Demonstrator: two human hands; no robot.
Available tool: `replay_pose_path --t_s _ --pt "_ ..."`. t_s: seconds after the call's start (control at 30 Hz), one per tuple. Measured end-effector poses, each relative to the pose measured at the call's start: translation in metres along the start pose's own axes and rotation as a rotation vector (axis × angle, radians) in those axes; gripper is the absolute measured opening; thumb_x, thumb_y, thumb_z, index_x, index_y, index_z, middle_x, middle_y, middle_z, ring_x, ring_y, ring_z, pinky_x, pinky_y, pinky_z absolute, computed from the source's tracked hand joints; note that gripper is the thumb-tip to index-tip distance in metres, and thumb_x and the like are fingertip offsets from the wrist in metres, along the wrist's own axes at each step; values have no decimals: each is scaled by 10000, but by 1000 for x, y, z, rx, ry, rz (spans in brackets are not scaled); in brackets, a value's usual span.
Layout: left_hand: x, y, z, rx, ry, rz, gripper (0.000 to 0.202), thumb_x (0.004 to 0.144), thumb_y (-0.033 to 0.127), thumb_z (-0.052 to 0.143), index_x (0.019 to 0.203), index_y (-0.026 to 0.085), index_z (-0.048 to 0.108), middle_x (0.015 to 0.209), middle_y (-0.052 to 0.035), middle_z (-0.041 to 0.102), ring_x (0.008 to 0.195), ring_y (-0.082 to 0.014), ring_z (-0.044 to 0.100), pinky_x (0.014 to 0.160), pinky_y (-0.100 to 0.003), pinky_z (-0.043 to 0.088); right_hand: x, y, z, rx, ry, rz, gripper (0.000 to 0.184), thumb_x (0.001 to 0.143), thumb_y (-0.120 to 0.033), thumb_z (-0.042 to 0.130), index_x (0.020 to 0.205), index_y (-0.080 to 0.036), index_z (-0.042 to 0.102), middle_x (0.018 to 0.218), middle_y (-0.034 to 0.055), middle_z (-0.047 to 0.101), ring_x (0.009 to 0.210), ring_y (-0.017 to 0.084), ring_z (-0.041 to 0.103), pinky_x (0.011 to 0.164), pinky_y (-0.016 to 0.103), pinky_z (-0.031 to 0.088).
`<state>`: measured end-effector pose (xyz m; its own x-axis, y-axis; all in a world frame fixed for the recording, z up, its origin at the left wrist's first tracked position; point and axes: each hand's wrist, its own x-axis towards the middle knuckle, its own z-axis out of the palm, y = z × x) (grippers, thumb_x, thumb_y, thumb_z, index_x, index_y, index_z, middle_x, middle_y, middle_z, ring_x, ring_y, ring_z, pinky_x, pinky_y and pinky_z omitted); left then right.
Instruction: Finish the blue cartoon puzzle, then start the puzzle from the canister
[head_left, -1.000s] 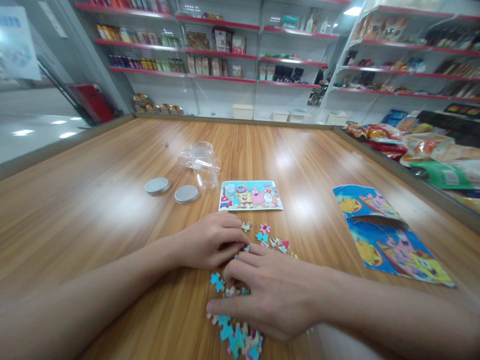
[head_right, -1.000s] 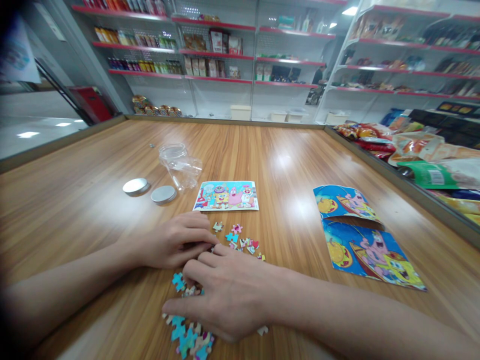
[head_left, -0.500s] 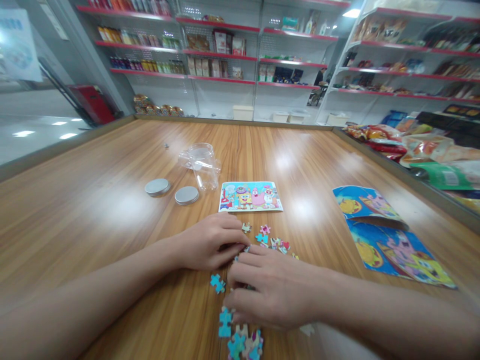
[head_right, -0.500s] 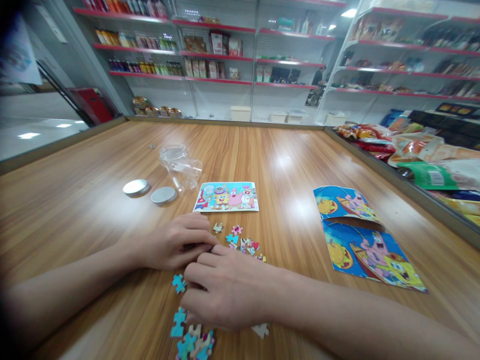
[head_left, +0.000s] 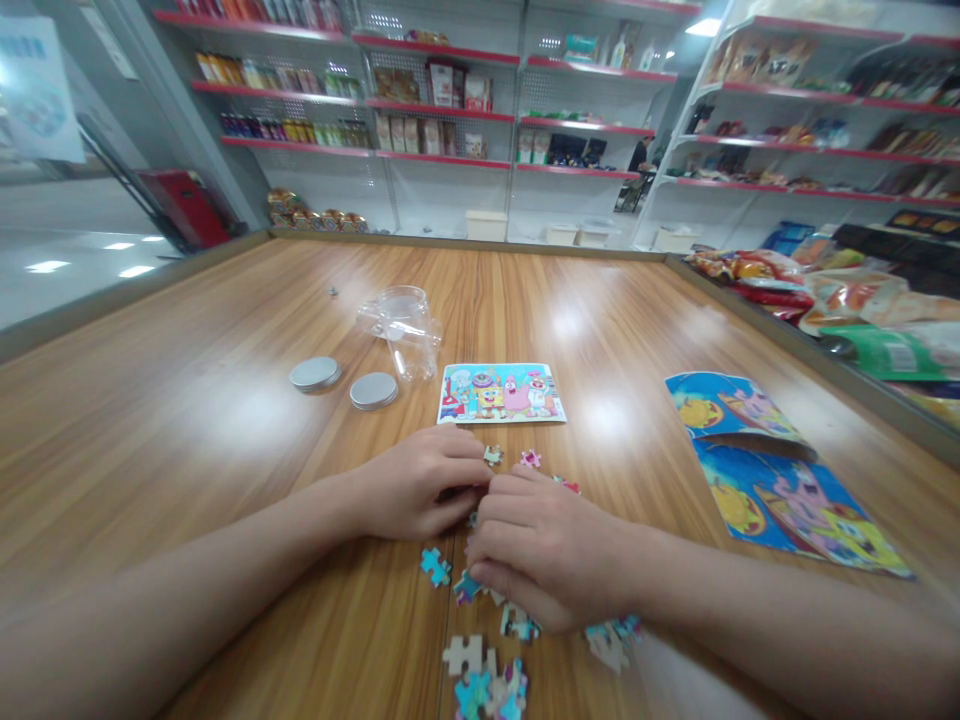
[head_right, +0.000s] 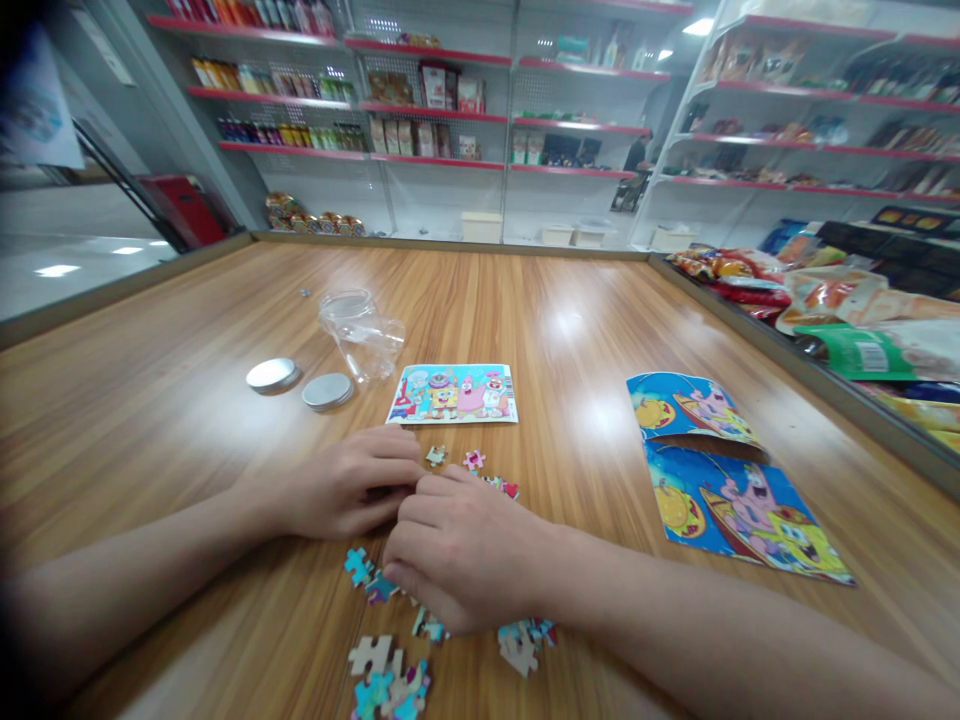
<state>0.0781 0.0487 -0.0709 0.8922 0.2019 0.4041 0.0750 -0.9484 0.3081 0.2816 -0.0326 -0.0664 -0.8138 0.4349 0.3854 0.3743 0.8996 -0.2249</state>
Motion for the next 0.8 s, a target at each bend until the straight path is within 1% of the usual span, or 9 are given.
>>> replay_pose_path --t_s 0.07,0.2,0.3,0.37,0.4,0.5,0.6,0.7,0.8 --pt "0 0 0 11 1 5 134 899 117 517 827 165 620 747 -51 604 720 -176 566 684 -308 425 0 1 1 3 1 10 269 999 -276 486 800 -160 626 787 46 632 768 170 530 694 329 402" --pt "0 0 0 24 8 18 130 895 122 519 817 169 612 741 -47 598 711 -177 553 672 -311 421 -1 3 -1 67 58 37 179 976 -233 505 888 -164 646 828 44 651 799 170 550 719 329 401" --pt "0 -1 0 10 2 15 122 901 125 524 853 166 628 756 -51 605 723 -182 563 679 -316 425 -3 5 -5 162 63 19 98 874 -225 572 908 -167 643 822 33 647 783 170 543 720 337 380" --pt "0 -1 0 -4 -6 9 128 909 127 523 858 164 635 760 -56 608 729 -183 571 683 -316 424 -5 6 -8 180 25 -5 125 812 -256 609 900 -178 649 812 20 634 769 170 534 719 347 359" --pt "0 -1 0 -10 -10 8 131 911 126 523 856 163 636 758 -56 607 729 -182 573 683 -316 423 -5 6 -9 179 5 -10 129 808 -270 614 894 -182 652 812 17 630 769 170 532 721 350 353" --pt "0 0 0 -13 -11 5 130 910 125 528 848 161 636 751 -55 603 721 -179 571 678 -311 418 -6 8 -9 199 -30 -11 119 852 -274 595 895 -178 651 825 22 639 786 169 543 731 344 359" --pt "0 -1 0 -6 -4 3 133 915 128 521 872 162 642 756 -55 605 726 -179 570 682 -311 418 -5 9 -7 211 -28 -24 101 889 -230 564 901 -171 645 814 27 651 788 169 553 730 336 372" --pt "-1 -2 1 -3 -11 5 133 911 132 514 890 163 641 769 -57 611 740 -185 573 688 -318 422 -3 11 -7 197 17 -39 98 904 -186 550 906 -165 646 801 32 643 777 164 552 718 331 383" --pt "-1 -2 1 -8 -11 3 117 889 128 522 853 167 626 766 -53 605 738 -186 569 686 -321 424 -4 13 -6 126 122 -15 106 904 -186 575 897 -172 680 812 39 601 757 163 533 700 332 383"
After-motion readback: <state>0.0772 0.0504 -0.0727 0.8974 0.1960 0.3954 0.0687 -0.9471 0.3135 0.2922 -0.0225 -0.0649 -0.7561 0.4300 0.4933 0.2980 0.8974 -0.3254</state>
